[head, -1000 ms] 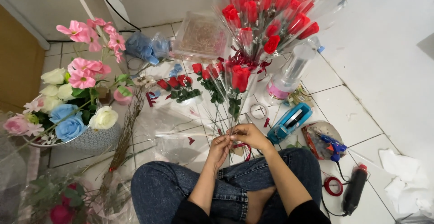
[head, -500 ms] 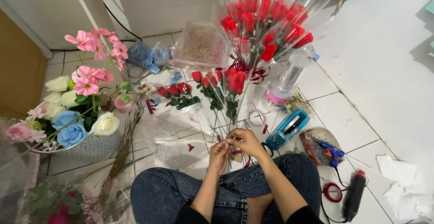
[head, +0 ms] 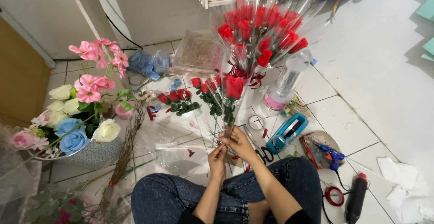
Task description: The person sits on the floor and wraps a single red artificial rose in clear cellophane. They then gather a bunch of similar wrapped roses and tie the stems together with a thin green wire.
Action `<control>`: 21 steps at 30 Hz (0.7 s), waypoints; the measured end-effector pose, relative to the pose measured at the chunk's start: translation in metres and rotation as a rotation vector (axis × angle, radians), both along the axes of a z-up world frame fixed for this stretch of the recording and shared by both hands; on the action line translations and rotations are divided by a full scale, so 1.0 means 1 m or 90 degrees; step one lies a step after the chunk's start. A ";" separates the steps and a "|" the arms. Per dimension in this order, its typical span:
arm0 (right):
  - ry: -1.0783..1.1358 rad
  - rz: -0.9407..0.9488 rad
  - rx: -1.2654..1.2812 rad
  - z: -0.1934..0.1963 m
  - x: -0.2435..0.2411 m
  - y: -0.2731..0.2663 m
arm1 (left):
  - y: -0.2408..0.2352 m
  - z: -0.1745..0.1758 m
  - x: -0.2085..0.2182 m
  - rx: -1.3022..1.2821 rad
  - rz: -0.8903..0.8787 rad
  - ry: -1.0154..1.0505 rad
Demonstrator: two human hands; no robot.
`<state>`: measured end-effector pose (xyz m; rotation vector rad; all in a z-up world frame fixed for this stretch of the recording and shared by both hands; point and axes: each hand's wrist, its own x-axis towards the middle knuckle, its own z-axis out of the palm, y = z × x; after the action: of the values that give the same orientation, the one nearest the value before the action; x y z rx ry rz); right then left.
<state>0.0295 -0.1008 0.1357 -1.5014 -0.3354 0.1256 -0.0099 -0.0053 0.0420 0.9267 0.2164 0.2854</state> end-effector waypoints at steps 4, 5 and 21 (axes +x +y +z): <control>0.067 0.004 0.074 0.003 0.008 0.016 | 0.001 -0.024 0.002 0.034 -0.026 0.021; 0.074 -0.055 0.095 0.002 0.013 0.019 | 0.000 -0.026 0.001 0.027 -0.027 0.024; 0.069 -0.008 0.197 0.026 0.018 0.030 | 0.009 -0.035 0.005 -0.155 -0.222 -0.042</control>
<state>0.0479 -0.0713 0.1618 -1.1850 -0.2451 0.1381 -0.0047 0.0034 0.0067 0.6980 0.0250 -0.0340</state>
